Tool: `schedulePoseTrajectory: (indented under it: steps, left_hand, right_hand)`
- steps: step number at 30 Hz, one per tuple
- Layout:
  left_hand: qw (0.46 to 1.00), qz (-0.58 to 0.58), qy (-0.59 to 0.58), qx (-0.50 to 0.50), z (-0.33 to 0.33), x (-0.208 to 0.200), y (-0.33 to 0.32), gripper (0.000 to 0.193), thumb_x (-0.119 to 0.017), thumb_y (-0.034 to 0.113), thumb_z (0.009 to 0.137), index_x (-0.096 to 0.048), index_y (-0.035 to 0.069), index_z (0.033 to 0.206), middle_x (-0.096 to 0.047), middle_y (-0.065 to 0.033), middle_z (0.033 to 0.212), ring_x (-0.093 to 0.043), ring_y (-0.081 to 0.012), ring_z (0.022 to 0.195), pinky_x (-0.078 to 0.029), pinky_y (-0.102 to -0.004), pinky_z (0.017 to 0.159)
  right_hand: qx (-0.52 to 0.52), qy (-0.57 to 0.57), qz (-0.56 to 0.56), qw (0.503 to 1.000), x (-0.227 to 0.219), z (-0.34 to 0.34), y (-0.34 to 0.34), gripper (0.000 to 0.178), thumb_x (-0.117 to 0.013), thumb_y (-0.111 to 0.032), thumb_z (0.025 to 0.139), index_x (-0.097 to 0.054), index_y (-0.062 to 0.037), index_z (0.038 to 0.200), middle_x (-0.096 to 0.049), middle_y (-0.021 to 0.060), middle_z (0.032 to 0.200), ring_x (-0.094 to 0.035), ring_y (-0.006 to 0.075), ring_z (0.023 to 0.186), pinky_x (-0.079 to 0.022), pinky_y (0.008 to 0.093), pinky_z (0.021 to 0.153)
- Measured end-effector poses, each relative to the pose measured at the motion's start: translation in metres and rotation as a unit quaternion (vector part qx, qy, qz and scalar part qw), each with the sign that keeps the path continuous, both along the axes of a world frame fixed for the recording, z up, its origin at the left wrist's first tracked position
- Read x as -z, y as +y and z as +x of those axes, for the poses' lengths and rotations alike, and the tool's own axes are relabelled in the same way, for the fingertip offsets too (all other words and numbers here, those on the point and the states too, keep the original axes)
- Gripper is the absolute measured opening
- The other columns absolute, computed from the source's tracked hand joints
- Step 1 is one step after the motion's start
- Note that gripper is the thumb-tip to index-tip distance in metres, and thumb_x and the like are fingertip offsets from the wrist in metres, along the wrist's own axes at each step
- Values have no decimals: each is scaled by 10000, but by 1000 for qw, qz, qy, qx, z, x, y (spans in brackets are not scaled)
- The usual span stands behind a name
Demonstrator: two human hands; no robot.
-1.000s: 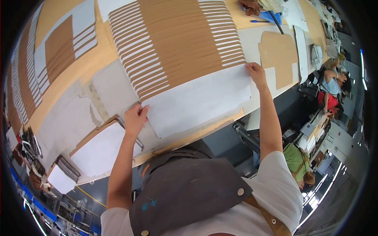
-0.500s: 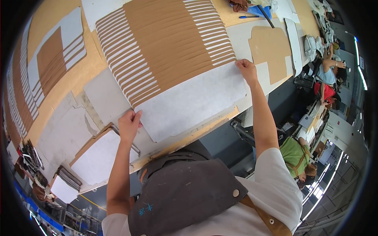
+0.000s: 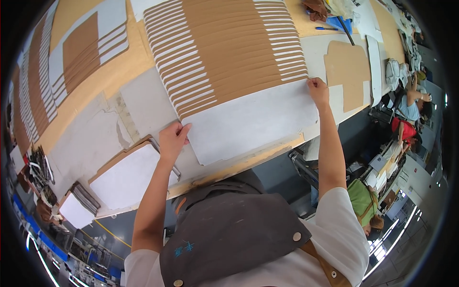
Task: Applying reinforcement sheets to leather components for bag or wallet assembly.
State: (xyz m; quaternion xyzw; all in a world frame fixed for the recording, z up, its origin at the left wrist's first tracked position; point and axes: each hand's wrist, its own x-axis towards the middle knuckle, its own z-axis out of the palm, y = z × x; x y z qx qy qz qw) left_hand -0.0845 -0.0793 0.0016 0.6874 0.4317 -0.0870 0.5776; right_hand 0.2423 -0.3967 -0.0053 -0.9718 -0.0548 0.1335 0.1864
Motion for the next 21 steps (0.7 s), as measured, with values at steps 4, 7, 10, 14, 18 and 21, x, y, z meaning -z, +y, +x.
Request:
schedulePoseTrajectory:
  steps: [4, 7, 10, 14, 18, 21]
  left_hand:
    - [1000, 6, -9, 2, -1, 1, -1, 274, -642, 189, 788, -544, -27, 651, -557, -69, 524, -552, -103, 430, -429, -218, 410]
    - [1000, 4, -10, -1, 1, 0, 0, 272, -643, 189, 784, -550, -27, 648, -560, -67, 525, -562, -108, 435, -427, -220, 409]
    - [1000, 1, -10, -6, 2, -2, 0, 268, -644, 186, 782, -553, -26, 645, -561, -65, 526, -570, -113, 440, -427, -223, 410]
    - [1000, 0, -10, -5, 1, -1, -1, 257, -648, 174, 775, -556, -28, 645, -560, -71, 526, -575, -118, 443, -430, -229, 411]
    - [999, 22, -22, 31, 4, -3, -3, 260, -650, 168, 772, -551, -32, 639, -559, -78, 525, -575, -120, 444, -429, -233, 408]
    - [999, 13, -13, 35, 3, -4, -1, 270, -655, 164, 768, -542, -38, 631, -557, -80, 521, -567, -117, 438, -429, -231, 405]
  right_hand:
    - [-7, 3, 12, 1000, 3, 2, -6, 219, -576, -233, 782, -622, -30, 851, -634, 107, 737, -604, 213, 677, -466, 309, 650]
    - [-6, 8, 33, 999, 3, 1, -6, 215, -574, -224, 793, -620, -23, 855, -624, 78, 711, -577, 165, 644, -455, 284, 632]
    - [5, 19, 48, 999, 4, 1, -4, 223, -576, -231, 795, -619, -21, 856, -623, 70, 712, -573, 161, 644, -453, 279, 638]
    - [12, 20, 57, 998, 4, 2, -4, 224, -588, -228, 802, -616, -14, 863, -605, 40, 716, -533, 116, 651, -432, 246, 622]
    - [6, 4, 66, 998, 3, 4, -14, 233, -602, -242, 787, -617, -15, 843, -622, 76, 703, -570, 160, 636, -452, 271, 625]
    - [-12, -19, 59, 998, 12, 3, -11, 232, -602, -240, 789, -613, -11, 827, -621, 88, 691, -574, 166, 624, -455, 283, 611]
